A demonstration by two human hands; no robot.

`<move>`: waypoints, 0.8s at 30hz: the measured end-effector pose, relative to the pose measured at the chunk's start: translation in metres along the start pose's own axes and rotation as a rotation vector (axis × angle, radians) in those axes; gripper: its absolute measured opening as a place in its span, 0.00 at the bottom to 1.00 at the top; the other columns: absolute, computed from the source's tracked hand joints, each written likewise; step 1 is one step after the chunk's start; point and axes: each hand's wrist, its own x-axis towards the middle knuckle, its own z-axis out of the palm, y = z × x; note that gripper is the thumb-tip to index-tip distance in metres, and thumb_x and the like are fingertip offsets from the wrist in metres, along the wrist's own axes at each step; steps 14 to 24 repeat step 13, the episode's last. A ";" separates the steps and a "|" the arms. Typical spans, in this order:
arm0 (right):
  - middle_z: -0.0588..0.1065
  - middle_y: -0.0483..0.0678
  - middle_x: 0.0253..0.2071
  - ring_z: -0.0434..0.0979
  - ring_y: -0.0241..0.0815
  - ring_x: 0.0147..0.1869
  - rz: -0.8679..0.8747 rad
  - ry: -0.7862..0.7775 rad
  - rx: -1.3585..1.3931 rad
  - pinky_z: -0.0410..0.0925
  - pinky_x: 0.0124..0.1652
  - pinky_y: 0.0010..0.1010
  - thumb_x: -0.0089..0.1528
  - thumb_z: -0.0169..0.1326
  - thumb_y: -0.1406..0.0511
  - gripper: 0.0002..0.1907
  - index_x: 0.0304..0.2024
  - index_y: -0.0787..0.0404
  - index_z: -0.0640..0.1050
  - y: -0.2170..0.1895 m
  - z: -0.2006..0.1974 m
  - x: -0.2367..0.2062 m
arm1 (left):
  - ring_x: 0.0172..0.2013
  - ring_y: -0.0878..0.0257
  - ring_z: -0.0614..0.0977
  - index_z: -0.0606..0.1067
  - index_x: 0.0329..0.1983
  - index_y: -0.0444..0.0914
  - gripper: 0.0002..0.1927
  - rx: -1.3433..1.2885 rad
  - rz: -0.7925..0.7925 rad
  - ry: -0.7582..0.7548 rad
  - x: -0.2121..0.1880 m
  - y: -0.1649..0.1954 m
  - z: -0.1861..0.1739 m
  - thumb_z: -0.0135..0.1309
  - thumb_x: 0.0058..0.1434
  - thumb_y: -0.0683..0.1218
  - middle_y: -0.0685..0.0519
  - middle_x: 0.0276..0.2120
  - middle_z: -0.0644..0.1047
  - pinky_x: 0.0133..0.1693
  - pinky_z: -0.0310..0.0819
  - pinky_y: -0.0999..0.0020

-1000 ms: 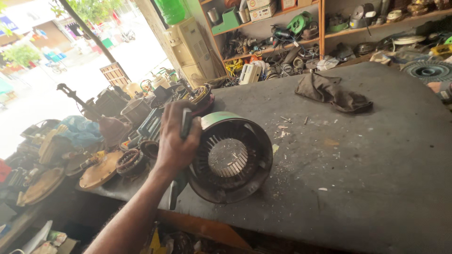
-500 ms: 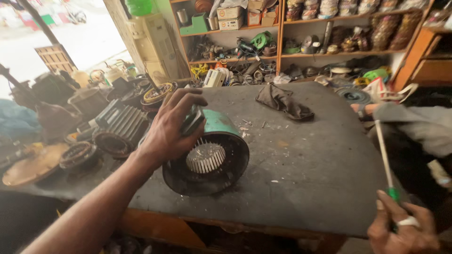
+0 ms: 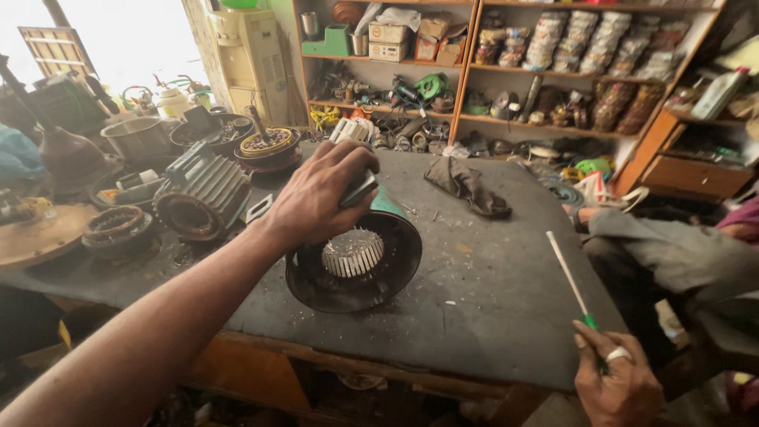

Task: The person holds a motor rotor on a workbench and repeatedly scrapes its inner surface with a screwdriver to remove debris. The rotor is rotated by hand to access different areas while the scraping continues.

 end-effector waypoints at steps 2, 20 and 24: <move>0.79 0.48 0.40 0.82 0.43 0.42 -0.044 -0.095 0.035 0.75 0.43 0.35 0.63 0.62 0.65 0.08 0.44 0.50 0.87 -0.006 -0.011 0.015 | 0.48 0.46 0.76 0.72 0.48 0.38 0.15 -0.013 0.019 -0.008 0.005 -0.006 -0.002 0.58 0.62 0.49 0.47 0.47 0.75 0.50 0.70 0.50; 0.81 0.43 0.43 0.83 0.43 0.52 -0.288 -0.394 -0.361 0.74 0.55 0.37 0.56 0.65 0.59 0.14 0.45 0.40 0.88 0.012 0.099 0.066 | 0.56 0.56 0.79 0.72 0.66 0.49 0.29 0.129 -0.398 -0.476 0.088 -0.135 0.072 0.52 0.64 0.65 0.52 0.61 0.75 0.62 0.69 0.51; 0.81 0.43 0.43 0.83 0.43 0.52 -0.288 -0.394 -0.361 0.74 0.55 0.37 0.56 0.65 0.59 0.14 0.45 0.40 0.88 0.012 0.099 0.066 | 0.56 0.56 0.79 0.72 0.66 0.49 0.29 0.129 -0.398 -0.476 0.088 -0.135 0.072 0.52 0.64 0.65 0.52 0.61 0.75 0.62 0.69 0.51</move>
